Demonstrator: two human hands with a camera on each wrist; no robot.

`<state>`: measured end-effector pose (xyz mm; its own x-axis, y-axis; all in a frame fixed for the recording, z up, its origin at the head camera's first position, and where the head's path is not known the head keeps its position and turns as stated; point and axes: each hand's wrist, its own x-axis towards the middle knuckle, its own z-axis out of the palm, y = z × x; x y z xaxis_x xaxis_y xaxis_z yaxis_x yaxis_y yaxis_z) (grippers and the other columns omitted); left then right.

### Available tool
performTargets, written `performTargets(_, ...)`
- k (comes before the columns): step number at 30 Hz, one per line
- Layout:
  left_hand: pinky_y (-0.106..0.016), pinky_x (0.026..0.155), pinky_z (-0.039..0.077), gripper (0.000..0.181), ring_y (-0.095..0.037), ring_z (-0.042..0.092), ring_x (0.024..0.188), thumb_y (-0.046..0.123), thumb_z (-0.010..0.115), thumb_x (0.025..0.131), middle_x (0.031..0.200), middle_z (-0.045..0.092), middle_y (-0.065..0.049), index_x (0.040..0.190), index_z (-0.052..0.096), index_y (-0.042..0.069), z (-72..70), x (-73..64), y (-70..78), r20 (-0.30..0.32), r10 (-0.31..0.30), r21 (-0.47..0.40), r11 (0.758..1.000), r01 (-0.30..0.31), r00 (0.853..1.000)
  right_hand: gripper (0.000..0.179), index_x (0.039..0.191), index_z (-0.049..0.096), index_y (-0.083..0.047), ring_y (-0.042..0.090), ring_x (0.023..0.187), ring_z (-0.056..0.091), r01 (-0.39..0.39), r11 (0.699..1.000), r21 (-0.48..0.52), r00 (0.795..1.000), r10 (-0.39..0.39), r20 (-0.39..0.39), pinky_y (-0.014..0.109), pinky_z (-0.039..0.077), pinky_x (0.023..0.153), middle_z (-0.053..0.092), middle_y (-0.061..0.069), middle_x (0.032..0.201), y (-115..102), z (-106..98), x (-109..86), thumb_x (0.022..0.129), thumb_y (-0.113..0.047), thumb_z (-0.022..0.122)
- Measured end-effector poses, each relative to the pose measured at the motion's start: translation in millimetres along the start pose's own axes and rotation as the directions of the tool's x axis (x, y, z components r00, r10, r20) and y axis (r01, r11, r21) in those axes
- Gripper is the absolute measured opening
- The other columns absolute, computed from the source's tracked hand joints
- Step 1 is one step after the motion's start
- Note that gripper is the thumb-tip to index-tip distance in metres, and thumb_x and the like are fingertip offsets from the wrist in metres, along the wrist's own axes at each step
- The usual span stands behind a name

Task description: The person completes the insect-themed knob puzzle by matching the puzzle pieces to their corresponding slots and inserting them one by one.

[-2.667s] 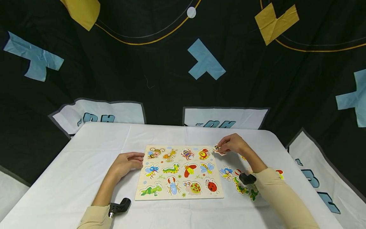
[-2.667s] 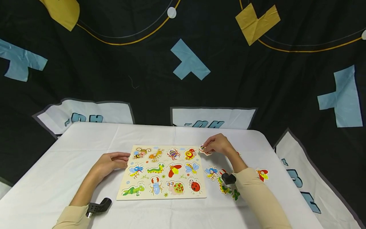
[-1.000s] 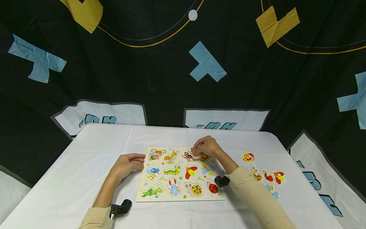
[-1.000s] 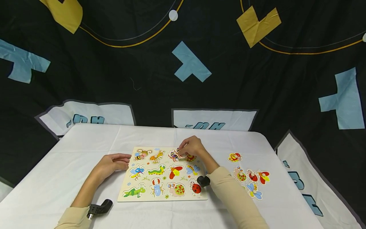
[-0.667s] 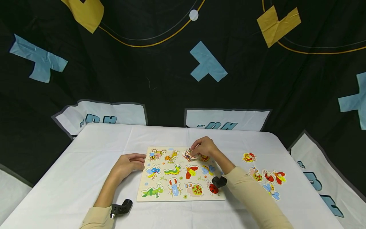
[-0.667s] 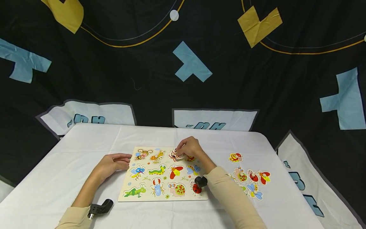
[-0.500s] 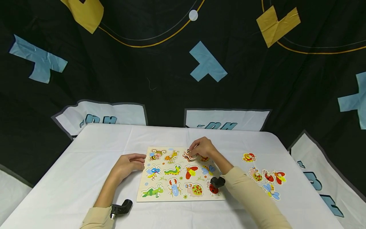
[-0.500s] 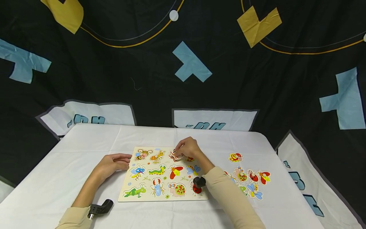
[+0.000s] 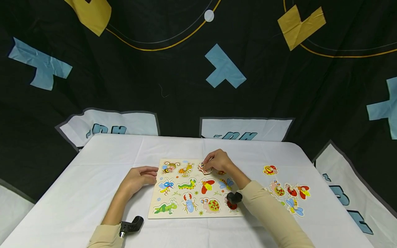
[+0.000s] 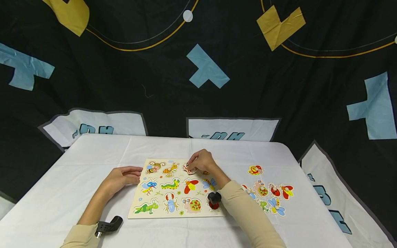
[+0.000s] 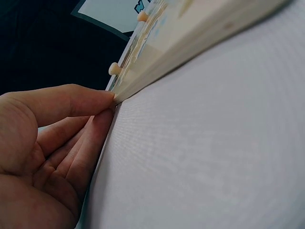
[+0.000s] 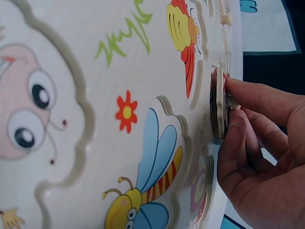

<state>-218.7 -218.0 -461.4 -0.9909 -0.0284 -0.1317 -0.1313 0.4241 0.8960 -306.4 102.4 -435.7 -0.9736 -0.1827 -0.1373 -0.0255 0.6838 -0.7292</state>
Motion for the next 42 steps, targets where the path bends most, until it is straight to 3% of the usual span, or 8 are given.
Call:
performTargets(17, -0.022, 0.085, 0.048, 0.054, -0.009, 0.071, 0.094, 0.009, 0.08, 0.08, 0.115, 0.074, -0.013, 0.131, 0.066, 0.001, -0.8, -2.2, 1.8, 0.012, 0.026, 0.015, 1.0, -0.026, 1.0, 0.012, 0.077, 0.078, -0.01, 0.014, 0.062, 0.056, 0.001, 1.0, 0.026, 1.0, -0.001, -0.003, 0.022, 0.043, 0.055, 0.071, 0.0, 0.072, 0.8, 3.3, -3.3, 0.075, -0.016, 0.088)
performTargets(42, -0.028, 0.09, 0.047, 0.053, -0.01, 0.07, 0.095, 0.009, 0.08, 0.079, 0.114, 0.075, -0.009, 0.13, 0.067, 0.004, -0.3, -0.4, -0.8, -0.005, 0.009, 0.03, 1.0, -0.009, 1.0, 0.01, 0.077, 0.08, -0.013, 0.013, 0.067, 0.057, 0.047, 0.998, 0.035, 0.999, -0.047, 0.016, 0.024, 0.044, 0.059, 0.073, -0.003, 0.075, 7.4, 5.2, -0.6, 0.074, -0.017, 0.088)
